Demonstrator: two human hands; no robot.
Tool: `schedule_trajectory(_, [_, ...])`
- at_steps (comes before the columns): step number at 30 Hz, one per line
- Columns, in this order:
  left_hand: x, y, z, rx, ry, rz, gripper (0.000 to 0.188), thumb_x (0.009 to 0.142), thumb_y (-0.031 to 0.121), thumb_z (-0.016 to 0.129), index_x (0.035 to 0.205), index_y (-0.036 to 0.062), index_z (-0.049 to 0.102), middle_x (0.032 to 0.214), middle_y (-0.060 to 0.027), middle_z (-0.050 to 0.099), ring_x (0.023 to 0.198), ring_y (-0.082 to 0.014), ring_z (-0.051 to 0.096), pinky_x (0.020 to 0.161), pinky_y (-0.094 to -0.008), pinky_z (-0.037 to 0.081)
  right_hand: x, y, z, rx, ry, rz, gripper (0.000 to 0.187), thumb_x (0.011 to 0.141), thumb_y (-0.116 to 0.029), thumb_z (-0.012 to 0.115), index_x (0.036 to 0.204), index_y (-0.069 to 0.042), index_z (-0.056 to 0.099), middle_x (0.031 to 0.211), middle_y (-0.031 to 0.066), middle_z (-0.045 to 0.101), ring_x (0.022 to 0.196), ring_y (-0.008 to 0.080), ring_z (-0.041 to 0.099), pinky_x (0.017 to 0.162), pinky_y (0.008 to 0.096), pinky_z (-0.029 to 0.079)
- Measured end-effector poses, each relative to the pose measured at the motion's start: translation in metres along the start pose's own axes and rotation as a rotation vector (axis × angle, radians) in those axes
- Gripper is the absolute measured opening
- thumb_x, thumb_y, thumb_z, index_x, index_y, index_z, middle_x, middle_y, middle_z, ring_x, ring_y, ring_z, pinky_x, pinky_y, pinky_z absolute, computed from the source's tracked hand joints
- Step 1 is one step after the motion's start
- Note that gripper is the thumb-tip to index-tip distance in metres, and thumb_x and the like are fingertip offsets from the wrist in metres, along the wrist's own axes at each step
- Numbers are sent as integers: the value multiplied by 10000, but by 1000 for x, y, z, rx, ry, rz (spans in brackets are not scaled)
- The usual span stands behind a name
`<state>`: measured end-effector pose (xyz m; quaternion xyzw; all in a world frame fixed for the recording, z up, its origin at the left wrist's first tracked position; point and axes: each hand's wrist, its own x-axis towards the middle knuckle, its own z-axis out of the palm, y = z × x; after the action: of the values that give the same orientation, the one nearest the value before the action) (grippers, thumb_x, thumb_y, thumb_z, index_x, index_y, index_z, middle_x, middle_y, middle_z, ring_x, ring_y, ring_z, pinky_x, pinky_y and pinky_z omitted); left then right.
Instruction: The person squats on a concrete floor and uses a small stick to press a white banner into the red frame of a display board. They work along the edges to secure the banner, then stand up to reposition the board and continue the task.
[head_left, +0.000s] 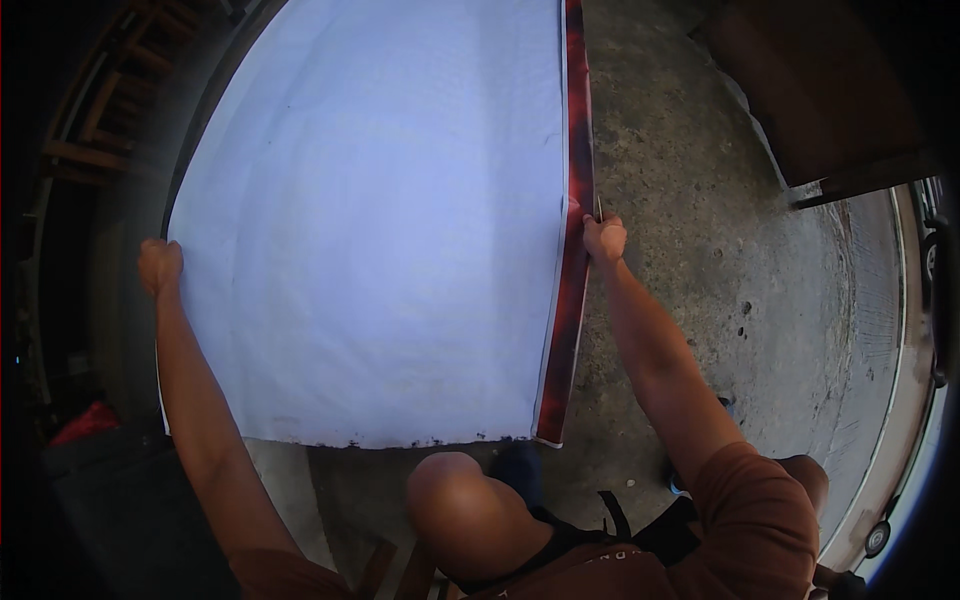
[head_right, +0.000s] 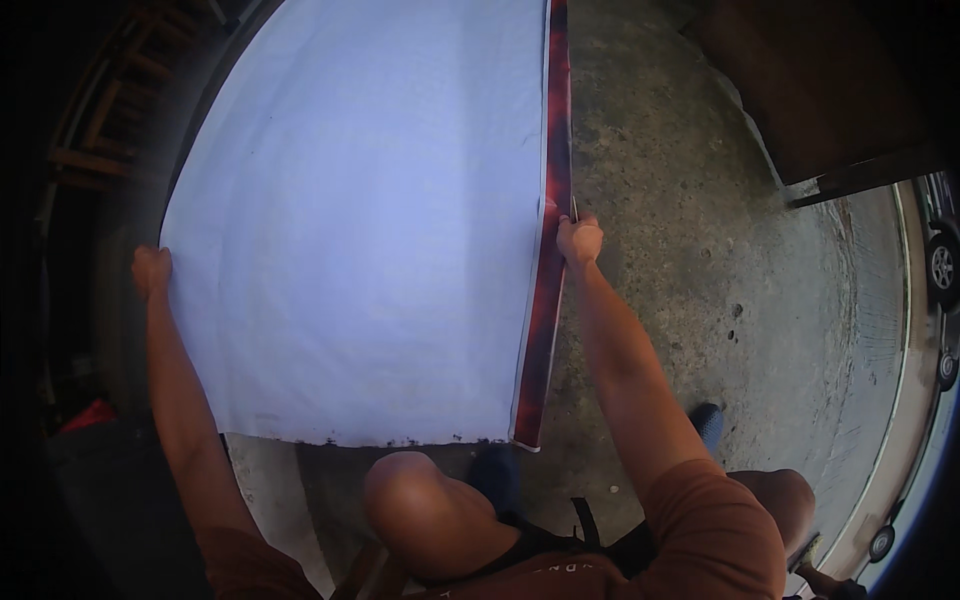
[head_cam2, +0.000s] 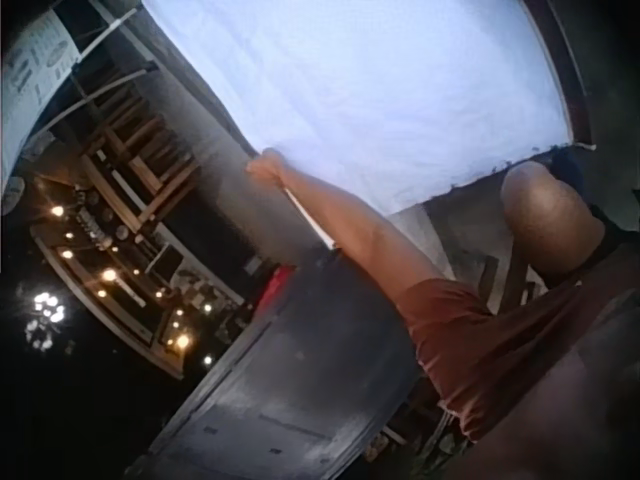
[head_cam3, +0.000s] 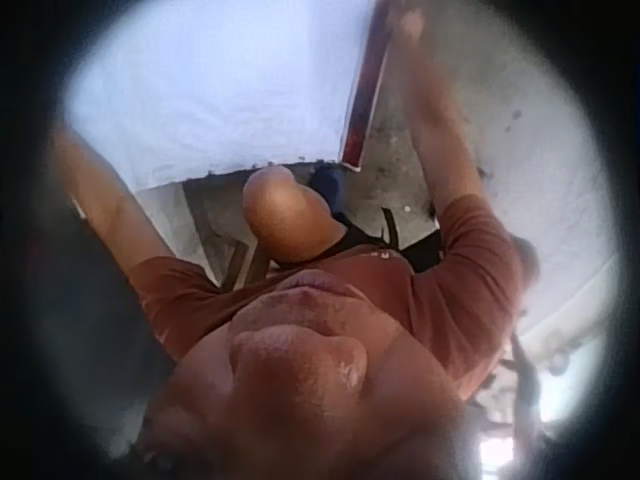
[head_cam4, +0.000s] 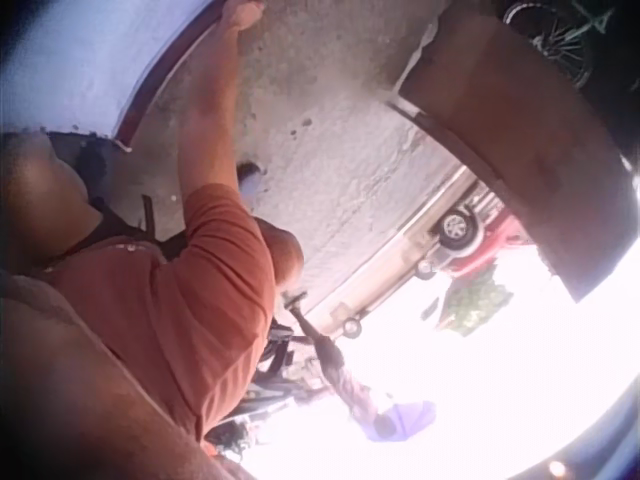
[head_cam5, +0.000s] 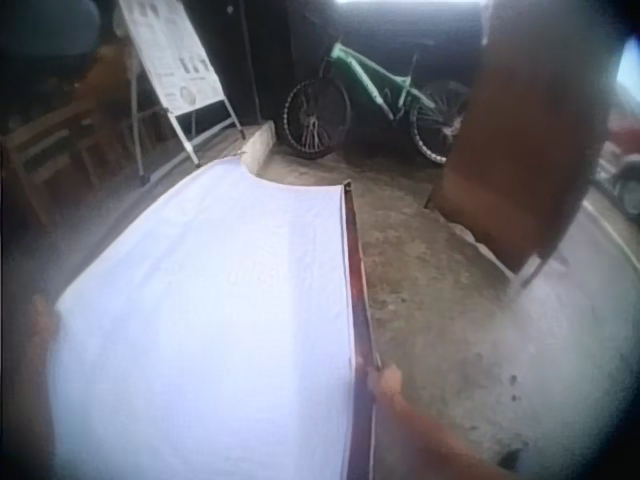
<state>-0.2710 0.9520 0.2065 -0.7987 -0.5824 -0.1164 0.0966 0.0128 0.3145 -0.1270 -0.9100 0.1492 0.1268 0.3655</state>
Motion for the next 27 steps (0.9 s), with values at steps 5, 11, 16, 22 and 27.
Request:
schedule_trajectory(5, [-55, 9, 21, 33, 210, 126, 272, 931, 144, 663, 1182, 40, 665, 1210, -177, 682, 1039, -421, 704, 863, -501, 583, -23, -20, -1, -101, 90, 88, 413, 854, -334, 770, 1109, -12, 722, 1118, 214, 743, 1093, 369, 703, 949, 434, 547])
schedule_trajectory(11, [-260, 101, 22, -701, -173, 473, 186, 931, 90, 699, 1099, 21, 664, 997, -126, 709, 926, -317, 692, 821, -429, 532, -26, -17, -29, -405, 195, -212, 347, 910, -290, 699, 1127, -33, 612, 1211, 202, 657, 1033, 422, 693, 899, 498, 560])
schedule_trajectory(16, [-379, 137, 27, -899, -754, 679, 119, 916, 116, 722, 972, 18, 686, 896, -105, 736, 843, -259, 705, 697, -364, 506, -33, -27, -42, -607, -65, -535, 232, 932, -189, 638, 1136, -85, 595, 1205, 211, 614, 1005, 445, 676, 854, 534, 561])
schedule_trajectory(22, [-480, 145, 77, -865, -1478, 457, 432, 968, 343, 723, 1153, -46, 687, 983, -148, 744, 648, -180, 674, 584, -329, 537, -33, 0, -54, -627, -190, -625, 316, 908, -173, 664, 1220, -124, 687, 1275, 130, 645, 1108, 377, 668, 932, 477, 554])
schedule_trajectory(27, [-551, 138, 122, -1000, -1531, 530, 499, 920, 407, 760, 1125, -44, 700, 883, -158, 742, 622, -249, 690, 601, -380, 556, -31, 11, -72, -560, -218, -659, 453, 887, -229, 717, 1334, -170, 674, 1448, 26, 603, 1232, 315, 634, 1022, 423, 530])
